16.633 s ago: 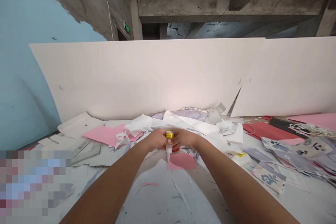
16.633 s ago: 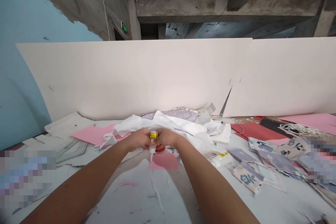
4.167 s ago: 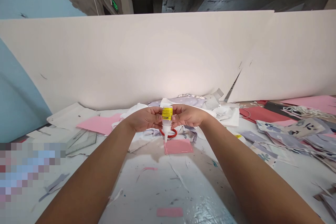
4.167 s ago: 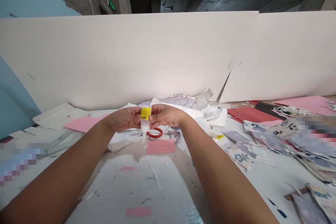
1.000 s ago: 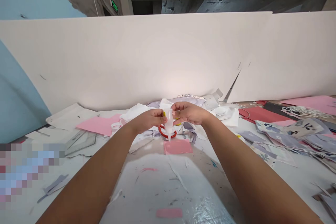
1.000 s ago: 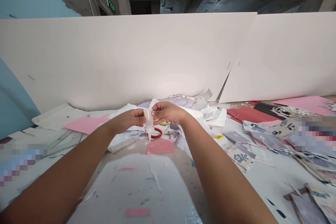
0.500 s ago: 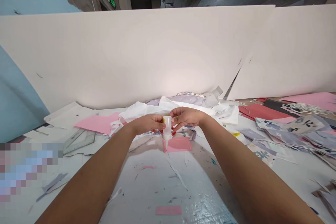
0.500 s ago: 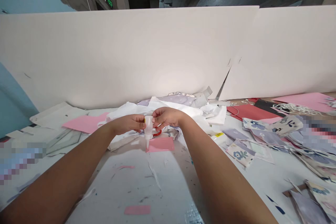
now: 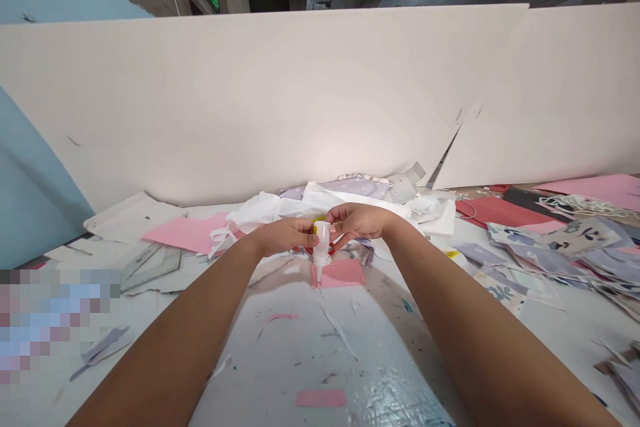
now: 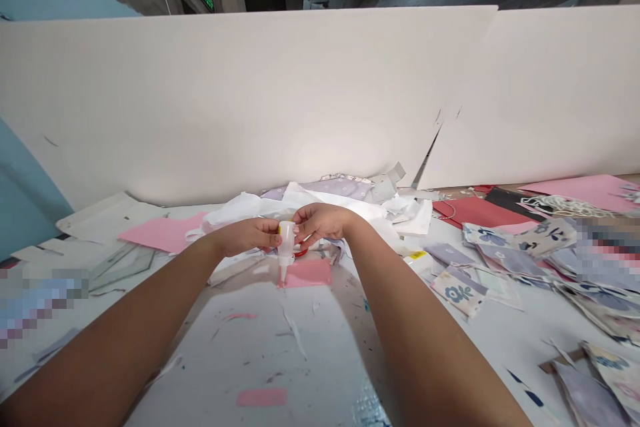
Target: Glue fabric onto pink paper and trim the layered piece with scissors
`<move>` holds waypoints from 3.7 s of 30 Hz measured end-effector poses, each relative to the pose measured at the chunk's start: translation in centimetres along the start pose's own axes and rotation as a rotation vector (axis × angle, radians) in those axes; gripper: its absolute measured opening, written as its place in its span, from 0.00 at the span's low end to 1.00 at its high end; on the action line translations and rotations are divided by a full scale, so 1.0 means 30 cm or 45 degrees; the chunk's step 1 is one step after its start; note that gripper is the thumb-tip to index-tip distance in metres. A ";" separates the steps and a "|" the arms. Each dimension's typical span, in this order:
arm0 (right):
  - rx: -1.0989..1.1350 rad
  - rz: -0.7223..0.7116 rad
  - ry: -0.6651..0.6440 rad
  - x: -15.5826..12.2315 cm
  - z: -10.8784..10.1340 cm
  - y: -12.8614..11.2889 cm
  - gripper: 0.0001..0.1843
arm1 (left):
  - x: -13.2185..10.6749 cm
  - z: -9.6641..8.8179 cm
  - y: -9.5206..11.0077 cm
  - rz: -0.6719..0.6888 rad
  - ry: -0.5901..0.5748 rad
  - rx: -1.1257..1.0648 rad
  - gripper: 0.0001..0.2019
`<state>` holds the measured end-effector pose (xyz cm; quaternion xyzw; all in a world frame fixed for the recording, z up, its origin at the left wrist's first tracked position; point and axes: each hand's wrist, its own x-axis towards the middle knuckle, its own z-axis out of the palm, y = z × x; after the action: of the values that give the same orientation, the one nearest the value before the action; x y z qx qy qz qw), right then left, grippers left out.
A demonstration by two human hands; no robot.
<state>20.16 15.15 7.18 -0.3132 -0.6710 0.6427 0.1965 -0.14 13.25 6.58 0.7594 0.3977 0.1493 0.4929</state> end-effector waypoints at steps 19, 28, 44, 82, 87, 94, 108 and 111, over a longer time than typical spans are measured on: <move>-0.088 0.121 0.018 -0.021 -0.037 0.000 0.15 | 0.033 0.051 -0.015 0.054 -0.032 -0.134 0.19; -0.097 0.160 -0.005 -0.032 -0.044 -0.006 0.17 | 0.036 0.069 -0.008 0.043 -0.006 -0.080 0.15; -0.145 0.157 -0.019 -0.043 -0.048 -0.019 0.17 | 0.037 0.077 -0.008 0.071 0.002 -0.091 0.16; -0.423 0.191 0.046 0.008 0.029 -0.022 0.09 | -0.003 0.000 0.007 -0.203 -0.098 0.300 0.15; -0.407 0.196 0.041 0.013 0.029 -0.017 0.11 | 0.014 0.007 -0.039 -0.383 -0.053 0.517 0.06; -0.375 0.206 0.035 0.018 0.029 -0.016 0.13 | 0.047 0.038 -0.083 -0.511 -0.035 0.675 0.06; -0.402 0.203 0.051 0.012 0.037 -0.022 0.14 | 0.072 0.084 -0.040 -0.647 0.000 0.730 0.04; -0.410 0.201 0.054 0.011 0.036 -0.021 0.14 | 0.073 0.085 -0.039 -0.666 0.004 0.746 0.05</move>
<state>19.08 14.59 7.66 -0.4058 -0.7342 0.5337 0.1068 2.30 13.52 3.99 0.7407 0.6042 -0.0999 0.2760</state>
